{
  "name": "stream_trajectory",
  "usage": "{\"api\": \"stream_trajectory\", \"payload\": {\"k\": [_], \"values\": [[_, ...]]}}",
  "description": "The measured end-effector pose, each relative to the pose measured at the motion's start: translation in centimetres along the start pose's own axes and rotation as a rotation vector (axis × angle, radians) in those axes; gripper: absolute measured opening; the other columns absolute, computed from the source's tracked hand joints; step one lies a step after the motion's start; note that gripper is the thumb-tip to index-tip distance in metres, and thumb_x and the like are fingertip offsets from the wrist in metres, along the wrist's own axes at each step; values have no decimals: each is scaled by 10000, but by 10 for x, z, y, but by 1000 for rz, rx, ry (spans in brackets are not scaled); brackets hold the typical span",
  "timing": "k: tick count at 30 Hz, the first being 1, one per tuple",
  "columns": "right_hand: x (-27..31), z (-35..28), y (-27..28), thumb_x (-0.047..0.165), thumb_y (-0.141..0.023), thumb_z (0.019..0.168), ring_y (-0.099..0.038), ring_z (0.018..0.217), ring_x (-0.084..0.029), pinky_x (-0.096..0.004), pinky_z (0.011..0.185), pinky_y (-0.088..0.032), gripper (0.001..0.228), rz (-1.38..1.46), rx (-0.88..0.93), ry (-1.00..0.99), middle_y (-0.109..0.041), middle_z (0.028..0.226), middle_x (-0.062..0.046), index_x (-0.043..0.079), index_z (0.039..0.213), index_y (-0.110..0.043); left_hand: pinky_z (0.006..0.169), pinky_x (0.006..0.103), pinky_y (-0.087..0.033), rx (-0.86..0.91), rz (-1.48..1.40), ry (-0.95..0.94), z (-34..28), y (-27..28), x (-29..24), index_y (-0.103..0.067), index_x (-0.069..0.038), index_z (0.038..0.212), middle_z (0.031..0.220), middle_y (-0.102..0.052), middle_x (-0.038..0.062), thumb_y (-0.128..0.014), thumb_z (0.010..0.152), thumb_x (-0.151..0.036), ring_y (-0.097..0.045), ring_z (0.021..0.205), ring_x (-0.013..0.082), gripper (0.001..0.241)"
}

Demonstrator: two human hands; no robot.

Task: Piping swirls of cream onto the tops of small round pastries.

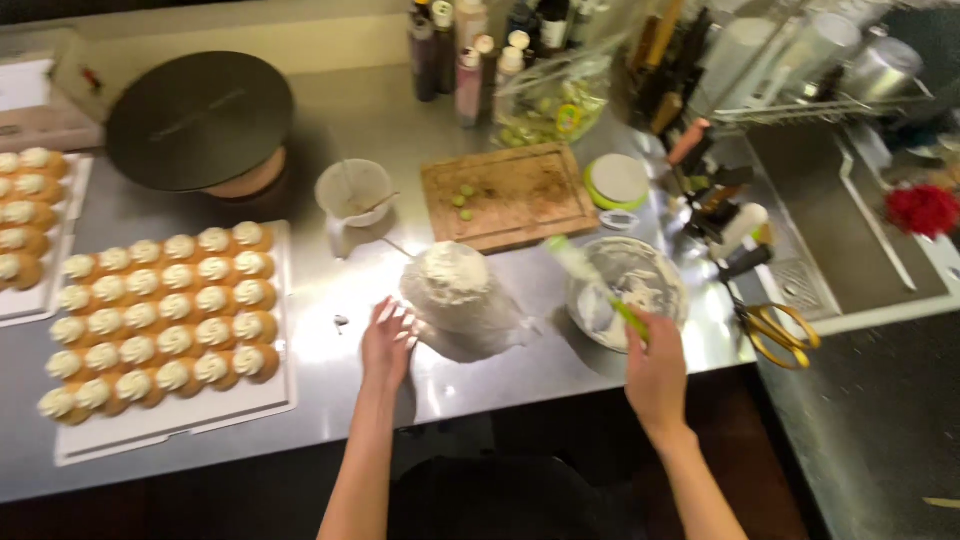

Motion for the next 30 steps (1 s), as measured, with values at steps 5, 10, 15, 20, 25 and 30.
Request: {"api": "stream_trajectory", "payload": {"k": [5, 10, 15, 20, 25, 30], "values": [[-99, 16, 78, 205, -662, 978, -702, 771, -344, -450, 694, -528, 218, -114, 193, -410, -718, 856, -155, 67, 1147, -657, 798, 443, -567, -255, -30, -146, -157, -16, 88, -556, -42, 953, 840, -555, 102, -502, 1050, -238, -590, 801, 279, 225], [-125, 52, 79, 238, -672, 982, -679, 797, -352, -470, 699, -535, 156, -457, 427, -113, -713, 853, -128, 96, 1046, -674, 857, 437, -593, 170, 535, -130, -178, -169, 190, -587, 14, 1307, 1147, -674, 165, -548, 1034, -265, -683, 955, 275, 392], [-87, 71, 38, 50, -630, 814, -657, 808, -279, -418, 641, -550, 210, -598, 450, 634, -592, 872, -78, 68, 1022, -607, 641, 367, -639, 146, 833, -247, -103, -234, 189, -501, -126, 1443, 1188, -563, 75, -574, 1005, -204, -669, 906, 181, 451], [-153, 52, 18, 87, -642, 817, -681, 763, -271, -422, 613, -553, 212, -690, 678, 641, -609, 875, -71, 81, 1024, -595, 615, 358, -657, 193, 704, 15, -117, -246, 213, -545, -176, 1416, 1079, -539, 78, -600, 968, -111, -662, 791, 167, 456], [-171, 30, 37, 204, -627, 949, -683, 718, -312, -448, 603, -543, 150, -406, 859, 480, -649, 857, -85, 82, 1037, -619, 614, 352, -663, 166, 748, -140, -171, -259, 215, -569, -168, 1407, 1069, -513, 67, -606, 975, -97, -602, 781, 127, 439], [-185, 4, 49, 243, -623, 959, -706, 865, -355, -441, 707, -554, 206, -2, 805, 144, -746, 999, -106, 121, 1103, -705, 632, 320, -671, 76, 701, -243, -203, -254, 221, -543, -183, 1413, 1069, -505, 29, -584, 987, -90, -584, 881, 112, 438]]}}
Point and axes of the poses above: each hand's wrist, its own z-axis towards the middle knuckle, its own y-axis out of the back of the hand, x = y × z, the point moved 10 cm from there along z, towards the middle knuckle
